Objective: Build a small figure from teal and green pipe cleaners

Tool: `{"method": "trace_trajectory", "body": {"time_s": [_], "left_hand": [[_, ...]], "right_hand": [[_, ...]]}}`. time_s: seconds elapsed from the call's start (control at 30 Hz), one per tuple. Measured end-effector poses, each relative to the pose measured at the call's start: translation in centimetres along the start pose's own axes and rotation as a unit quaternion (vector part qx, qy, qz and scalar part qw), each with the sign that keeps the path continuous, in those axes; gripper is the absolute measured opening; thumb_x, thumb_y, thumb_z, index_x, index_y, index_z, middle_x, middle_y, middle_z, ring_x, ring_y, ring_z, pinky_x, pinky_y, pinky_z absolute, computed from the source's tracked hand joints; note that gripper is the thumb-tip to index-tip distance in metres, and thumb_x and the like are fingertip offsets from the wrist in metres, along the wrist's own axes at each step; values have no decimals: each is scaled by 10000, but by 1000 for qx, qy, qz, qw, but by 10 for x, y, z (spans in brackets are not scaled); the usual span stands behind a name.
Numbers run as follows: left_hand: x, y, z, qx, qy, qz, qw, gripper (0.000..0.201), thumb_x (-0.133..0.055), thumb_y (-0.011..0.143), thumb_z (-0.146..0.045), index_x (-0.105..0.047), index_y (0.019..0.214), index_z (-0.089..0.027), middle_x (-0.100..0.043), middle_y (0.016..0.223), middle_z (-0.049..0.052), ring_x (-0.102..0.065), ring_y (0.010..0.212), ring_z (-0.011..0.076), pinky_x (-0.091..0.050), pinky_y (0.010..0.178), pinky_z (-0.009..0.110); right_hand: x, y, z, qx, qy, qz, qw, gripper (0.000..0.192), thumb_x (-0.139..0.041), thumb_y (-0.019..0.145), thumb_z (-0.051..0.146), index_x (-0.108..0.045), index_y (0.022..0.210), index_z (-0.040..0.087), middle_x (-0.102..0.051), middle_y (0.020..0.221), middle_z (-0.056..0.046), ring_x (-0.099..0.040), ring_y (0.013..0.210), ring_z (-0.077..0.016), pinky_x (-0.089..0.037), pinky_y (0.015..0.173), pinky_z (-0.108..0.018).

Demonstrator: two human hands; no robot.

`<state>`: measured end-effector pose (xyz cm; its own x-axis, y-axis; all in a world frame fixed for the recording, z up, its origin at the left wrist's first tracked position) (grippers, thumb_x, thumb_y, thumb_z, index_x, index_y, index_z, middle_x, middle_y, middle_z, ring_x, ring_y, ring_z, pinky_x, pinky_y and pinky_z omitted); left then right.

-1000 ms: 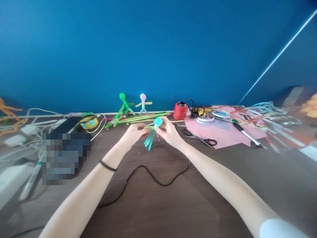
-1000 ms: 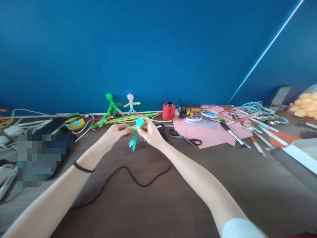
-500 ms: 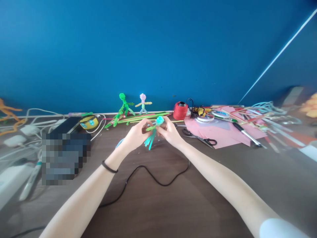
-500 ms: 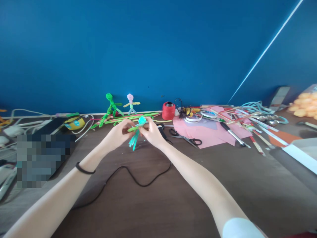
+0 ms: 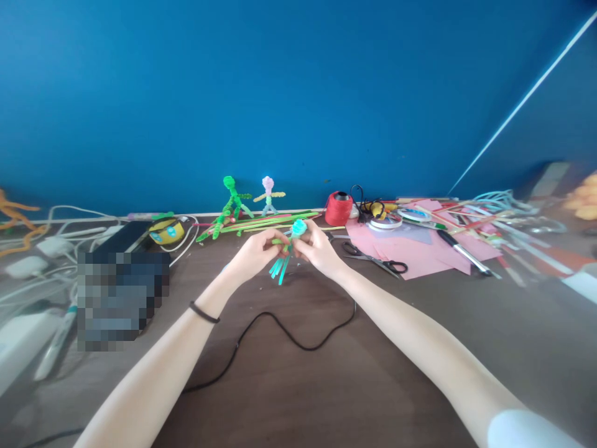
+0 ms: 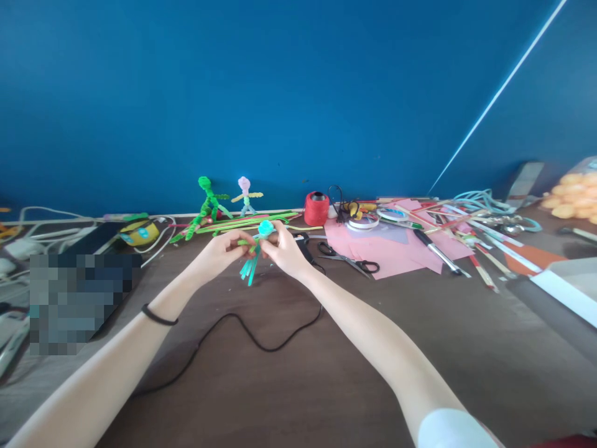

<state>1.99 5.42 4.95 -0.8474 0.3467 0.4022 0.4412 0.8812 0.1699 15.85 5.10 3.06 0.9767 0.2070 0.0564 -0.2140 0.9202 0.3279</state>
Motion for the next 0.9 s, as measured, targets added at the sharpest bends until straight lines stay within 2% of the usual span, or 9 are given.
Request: {"method": "trace_trajectory", "body": {"time_s": [0.27,0.5,0.73,0.9], "left_hand": [[2,-2,2,-4,-11,26,1000,225,-585,663,-201,-557,882,-155,-655,788,38,-639,809,186,-502,661,279],[2,-2,-2,-11,38,1,999,216,-638,666,-299,-571,826,-171,-660,808,29,-631,762,170,-496,660,280],[5,-3,1,-29,151,-28,988,210,-607,702,-298,-562,888,-209,-647,733,-19,-602,697,153,-459,665,270],[5,-5,-6,-44,221,-53,973,203,-599,710,-300,-552,894,-229,-660,815,-17,-601,743,160,-449,694,267]], "right_hand": [[0,0,0,0,4,6,1000,170,-508,766,166,-380,870,208,-492,492,75,-424,391,-67,-280,363,-184],[0,0,-1,7,3,13,1000,174,-512,771,170,-385,883,208,-496,502,71,-442,407,-74,-295,374,-194],[-2,-1,1,-3,3,17,1000,183,-527,766,182,-400,894,205,-487,483,78,-441,409,-78,-294,384,-193],[-1,-1,3,-1,-5,14,1000,194,-533,760,200,-401,903,200,-487,485,80,-451,415,-81,-299,387,-188]]}}
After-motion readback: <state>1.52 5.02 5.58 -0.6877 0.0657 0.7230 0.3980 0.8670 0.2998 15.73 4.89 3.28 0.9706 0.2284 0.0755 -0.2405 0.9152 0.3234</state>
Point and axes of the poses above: each hand's wrist, its own y-axis towards the middle knuckle, its own x-axis out of the back of the hand, z = x × y, the point moved 4 cm from there along y, towards the middle knuckle
